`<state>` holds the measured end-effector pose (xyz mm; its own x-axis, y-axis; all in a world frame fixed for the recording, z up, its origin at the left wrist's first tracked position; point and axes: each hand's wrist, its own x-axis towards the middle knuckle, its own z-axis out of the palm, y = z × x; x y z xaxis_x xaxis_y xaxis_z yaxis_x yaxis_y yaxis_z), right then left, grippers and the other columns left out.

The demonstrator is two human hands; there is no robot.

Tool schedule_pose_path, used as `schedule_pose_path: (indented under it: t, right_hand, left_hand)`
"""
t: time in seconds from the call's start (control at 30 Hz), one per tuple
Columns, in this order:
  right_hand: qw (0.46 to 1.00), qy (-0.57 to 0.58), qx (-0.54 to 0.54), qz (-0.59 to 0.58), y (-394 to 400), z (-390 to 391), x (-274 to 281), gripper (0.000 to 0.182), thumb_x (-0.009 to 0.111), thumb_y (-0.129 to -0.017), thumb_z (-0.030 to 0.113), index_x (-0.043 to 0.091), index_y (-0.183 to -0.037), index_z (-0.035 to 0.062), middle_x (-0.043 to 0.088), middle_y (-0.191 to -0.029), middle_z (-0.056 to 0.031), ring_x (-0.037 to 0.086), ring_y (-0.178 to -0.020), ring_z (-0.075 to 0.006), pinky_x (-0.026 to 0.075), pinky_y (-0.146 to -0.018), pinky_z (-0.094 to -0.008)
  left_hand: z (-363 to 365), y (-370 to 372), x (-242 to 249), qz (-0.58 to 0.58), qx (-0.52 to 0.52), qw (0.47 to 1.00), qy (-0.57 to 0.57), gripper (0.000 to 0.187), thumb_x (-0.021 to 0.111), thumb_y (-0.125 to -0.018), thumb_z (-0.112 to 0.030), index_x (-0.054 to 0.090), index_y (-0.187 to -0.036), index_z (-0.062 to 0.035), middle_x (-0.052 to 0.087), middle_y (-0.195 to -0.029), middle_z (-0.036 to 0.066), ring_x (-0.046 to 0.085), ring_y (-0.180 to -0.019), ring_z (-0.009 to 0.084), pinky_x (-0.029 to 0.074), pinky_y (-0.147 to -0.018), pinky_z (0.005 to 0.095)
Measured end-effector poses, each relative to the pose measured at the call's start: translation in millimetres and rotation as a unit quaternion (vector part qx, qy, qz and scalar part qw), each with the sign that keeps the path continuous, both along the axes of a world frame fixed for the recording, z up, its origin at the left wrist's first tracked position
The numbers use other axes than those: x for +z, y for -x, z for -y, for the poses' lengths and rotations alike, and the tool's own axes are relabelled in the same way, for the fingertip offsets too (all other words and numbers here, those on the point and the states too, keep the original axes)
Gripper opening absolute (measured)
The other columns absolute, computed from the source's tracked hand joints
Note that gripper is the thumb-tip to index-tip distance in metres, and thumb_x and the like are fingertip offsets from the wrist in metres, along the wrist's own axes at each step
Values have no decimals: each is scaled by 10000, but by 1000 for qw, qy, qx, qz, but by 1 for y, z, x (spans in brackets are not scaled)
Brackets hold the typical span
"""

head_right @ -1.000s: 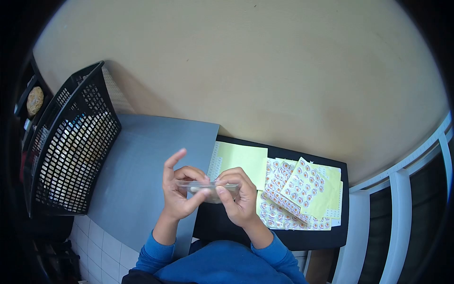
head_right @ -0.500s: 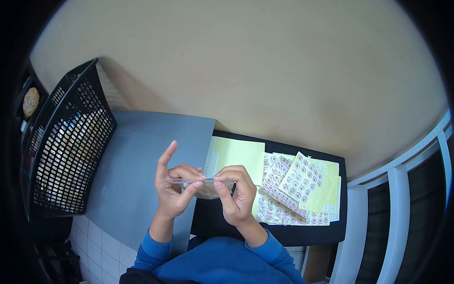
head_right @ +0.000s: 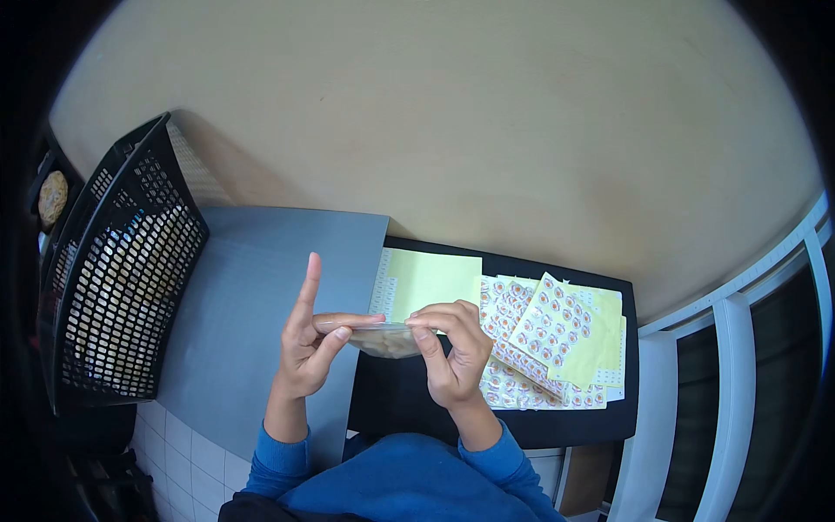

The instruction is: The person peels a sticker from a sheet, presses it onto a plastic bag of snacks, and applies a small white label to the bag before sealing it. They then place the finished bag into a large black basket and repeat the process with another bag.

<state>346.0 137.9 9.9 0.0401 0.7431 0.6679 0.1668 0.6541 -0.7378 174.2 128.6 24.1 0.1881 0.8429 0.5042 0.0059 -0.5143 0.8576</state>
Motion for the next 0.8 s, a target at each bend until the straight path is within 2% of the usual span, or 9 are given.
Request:
schedule_pose_path:
  t: [0.17,0.27,0.37,0.5,0.63,0.7,0.73,0.77,0.8]
  right_hand:
    - [1000,-7,1,24,-8,-1,2,58,557,-756,59,603,-742,28,598,-733,-74,527,-681,-176,378,-656,-272]
    - [998,44,42,-31,-15,4,3,36,574,-740,36,600,-718,23,598,-705,-69,535,-654,-171,397,-624,-260]
    - [995,17,96,33,-37,12,-4,17,603,-712,22,618,-719,20,599,-681,-71,544,-628,-163,414,-589,-251]
    - [986,101,74,112,-61,27,-28,95,631,-692,28,659,-783,26,612,-683,-80,558,-607,-149,424,-566,-253]
    - [968,213,78,108,-65,28,-58,78,595,-733,34,646,-780,-1,608,-668,-79,563,-588,-141,427,-567,-244]
    - [947,263,140,121,-70,17,-73,79,571,-746,34,637,-746,-8,594,-644,-76,563,-578,-141,430,-568,-239]
    - [919,344,190,21,-72,10,-84,100,588,-732,64,625,-788,-10,596,-733,-89,572,-641,-166,437,-616,-245]
    - [919,344,190,21,-71,7,-88,100,588,-732,64,625,-788,-10,596,-733,-89,572,-641,-166,437,-616,-245]
    - [934,321,112,111,-64,-1,-85,187,587,-704,53,600,-883,-2,578,-824,-93,553,-784,-195,416,-718,-292]
  left_hand:
    - [-5,1,-7,-39,-12,999,-24,707,427,-826,-4,-89,-1306,46,625,-874,177,609,-865,237,440,-829,317]
    - [-4,-3,-12,-8,-12,999,-35,718,486,-807,-19,-3,-1330,20,627,-933,126,602,-904,221,405,-852,293]
    - [-1,-4,-14,-83,-65,994,-15,714,504,-808,-30,13,-1323,39,624,-905,163,612,-859,228,446,-827,330]
    - [13,-8,-27,-182,-104,974,85,696,545,-792,-58,109,-1330,8,637,-899,97,619,-834,236,442,-819,311]
    - [18,-8,-60,-212,-70,969,107,680,599,-772,-116,208,-1326,-60,645,-844,74,626,-734,243,483,-680,302]
    - [17,-10,-61,-241,-67,939,236,620,622,-757,-124,307,-1290,-86,648,-752,64,614,-640,229,481,-612,291]
    - [16,-12,-64,-248,-74,939,225,573,628,-745,-108,363,-1253,-100,639,-719,72,598,-593,220,473,-569,288]
    - [14,-13,-73,-248,-74,939,225,573,628,-745,-108,363,-1253,-100,639,-719,72,598,-593,220,473,-569,288]
    - [12,-15,-78,-245,-64,947,198,567,626,-739,-94,370,-1245,-101,636,-709,75,593,-582,226,473,-563,296]
